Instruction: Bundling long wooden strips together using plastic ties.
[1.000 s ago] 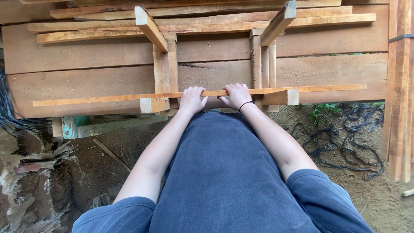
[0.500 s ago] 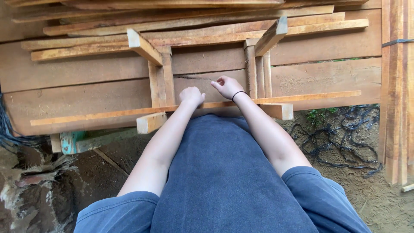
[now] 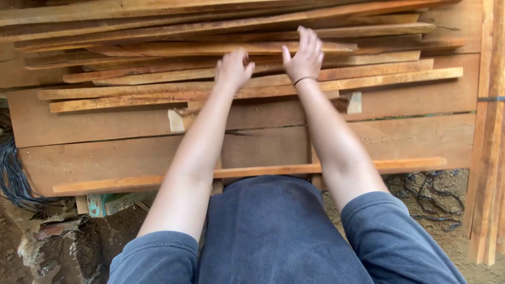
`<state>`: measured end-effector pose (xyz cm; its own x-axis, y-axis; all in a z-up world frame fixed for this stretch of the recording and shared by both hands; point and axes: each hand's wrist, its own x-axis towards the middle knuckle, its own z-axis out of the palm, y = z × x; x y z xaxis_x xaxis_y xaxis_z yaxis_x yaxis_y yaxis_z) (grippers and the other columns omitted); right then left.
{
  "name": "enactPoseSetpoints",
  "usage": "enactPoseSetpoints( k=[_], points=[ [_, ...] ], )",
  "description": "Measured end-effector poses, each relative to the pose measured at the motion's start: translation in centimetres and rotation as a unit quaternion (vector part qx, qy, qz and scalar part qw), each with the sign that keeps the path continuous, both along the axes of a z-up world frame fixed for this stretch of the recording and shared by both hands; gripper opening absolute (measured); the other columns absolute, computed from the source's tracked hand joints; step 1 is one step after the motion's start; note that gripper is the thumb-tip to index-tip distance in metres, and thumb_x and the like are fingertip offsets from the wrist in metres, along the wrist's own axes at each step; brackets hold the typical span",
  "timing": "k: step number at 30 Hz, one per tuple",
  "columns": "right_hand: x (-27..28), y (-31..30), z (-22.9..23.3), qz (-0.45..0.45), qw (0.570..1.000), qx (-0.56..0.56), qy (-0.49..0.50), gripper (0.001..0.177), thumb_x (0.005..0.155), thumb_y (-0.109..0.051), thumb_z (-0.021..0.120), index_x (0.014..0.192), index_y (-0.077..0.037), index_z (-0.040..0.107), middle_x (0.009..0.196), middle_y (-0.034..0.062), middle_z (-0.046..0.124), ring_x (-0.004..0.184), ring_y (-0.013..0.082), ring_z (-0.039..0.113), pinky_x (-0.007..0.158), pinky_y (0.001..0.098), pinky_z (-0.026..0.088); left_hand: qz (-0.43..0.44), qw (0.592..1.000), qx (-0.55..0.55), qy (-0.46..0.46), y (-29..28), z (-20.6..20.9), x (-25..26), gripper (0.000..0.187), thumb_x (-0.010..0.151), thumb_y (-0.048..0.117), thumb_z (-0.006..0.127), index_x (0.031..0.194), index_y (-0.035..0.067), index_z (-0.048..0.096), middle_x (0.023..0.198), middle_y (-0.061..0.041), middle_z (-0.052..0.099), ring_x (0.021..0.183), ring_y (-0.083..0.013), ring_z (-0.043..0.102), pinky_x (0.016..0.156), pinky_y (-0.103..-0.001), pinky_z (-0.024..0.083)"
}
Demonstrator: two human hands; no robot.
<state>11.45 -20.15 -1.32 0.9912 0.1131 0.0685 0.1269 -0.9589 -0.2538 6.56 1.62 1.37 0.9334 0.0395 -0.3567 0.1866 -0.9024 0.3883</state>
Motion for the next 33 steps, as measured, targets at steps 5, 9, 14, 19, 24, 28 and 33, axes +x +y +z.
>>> enactPoseSetpoints(
  k=[5, 9, 14, 19, 24, 28, 33],
  points=[
    [10.1, 0.4, 5.9, 0.125, 0.967, -0.175, 0.134, 0.101, 0.096, -0.057, 0.069, 0.164, -0.009, 0.011, 0.169, 0.0178, 0.015, 0.152, 0.0375, 0.009, 0.122, 0.0624, 0.017, -0.043, 0.992, 0.113, -0.034, 5.1, 4.5, 9.7, 0.085, 0.092, 0.041, 0.077, 0.154, 0.006, 0.031, 0.157, -0.014, 0.038, 0.144, -0.033, 0.032, 0.116, -0.055, 0.031],
    [14.2, 0.2, 5.4, 0.215, 0.947, -0.171, 0.168, 0.127, 0.071, -0.073, 0.075, 0.163, -0.007, 0.018, 0.168, 0.0157, 0.022, 0.152, 0.0382, 0.014, 0.114, 0.0718, 0.019, -0.063, 0.986, 0.152, 0.019, 8.1, 0.8, 12.4, 0.129, 0.07, 0.077, 0.08, 0.159, 0.001, 0.024, 0.163, -0.019, 0.031, 0.151, -0.0357, 0.022, 0.12, -0.06, 0.013],
    [15.7, -0.7, 2.2, 0.237, 0.948, -0.211, 0.001, 0.099, 0.097, -0.102, 0.041, 0.127, -0.011, 0.066, 0.122, 0.0139, 0.066, 0.106, 0.0313, 0.057, 0.09, 0.0453, 0.038, -0.051, 0.971, 0.216, -0.087, 9.1, -0.9, 15.3, 0.092, 0.097, 0.097, 0.043, 0.101, 0.01, 0.069, 0.098, -0.013, 0.068, 0.087, -0.0293, 0.06, 0.093, -0.051, 0.04],
    [14.9, -0.7, 4.2, 0.247, 0.946, -0.209, 0.005, 0.091, 0.104, -0.097, 0.037, 0.096, -0.018, 0.082, 0.124, 0.0051, 0.07, 0.101, 0.0251, 0.062, 0.086, 0.0429, 0.046, -0.064, 0.979, 0.189, 0.029, 9.9, -0.6, 16.3, 0.077, 0.111, 0.077, 0.052, 0.059, 0.02, 0.055, 0.063, 0.002, 0.054, 0.056, -0.0179, 0.053, 0.096, -0.054, 0.047],
    [15.8, -1.8, 3.1, 0.225, 0.963, -0.139, -0.041, 0.066, 0.109, -0.072, 0.054, 0.131, -0.01, 0.067, 0.131, 0.0101, 0.064, 0.115, 0.0306, 0.057, 0.098, 0.0452, 0.038, -0.027, 0.975, 0.147, -0.163, 10.2, -1.1, 15.0, 0.053, 0.104, 0.05, 0.065, 0.132, 0.006, 0.058, 0.127, -0.011, 0.058, 0.112, -0.0335, 0.055, 0.092, -0.051, 0.043],
    [18.0, -0.5, 1.3, 0.2, 0.975, -0.077, -0.051, 0.07, 0.105, -0.063, 0.066, 0.14, -0.004, 0.056, 0.148, 0.016, 0.047, 0.128, 0.0379, 0.044, 0.103, 0.0486, 0.034, -0.018, 0.988, 0.132, -0.083, 11.1, -1.5, 16.9, 0.076, 0.104, 0.056, 0.064, 0.152, 0.003, 0.038, 0.157, -0.014, 0.036, 0.143, -0.0346, 0.031, 0.11, -0.056, 0.033],
    [23.2, 2.3, 1.3, 0.17, 0.978, -0.086, 0.082, 0.088, 0.104, -0.076, 0.036, 0.155, -0.005, 0.042, 0.163, 0.0172, 0.031, 0.15, 0.0349, 0.019, 0.117, 0.0637, 0.018, 0.011, 0.991, 0.105, -0.079, 12.4, -1.2, 21.4, 0.083, 0.105, 0.065, 0.05, 0.155, 0.002, 0.032, 0.161, -0.014, 0.032, 0.149, -0.0341, 0.022, 0.114, -0.063, 0.026]
  ],
)
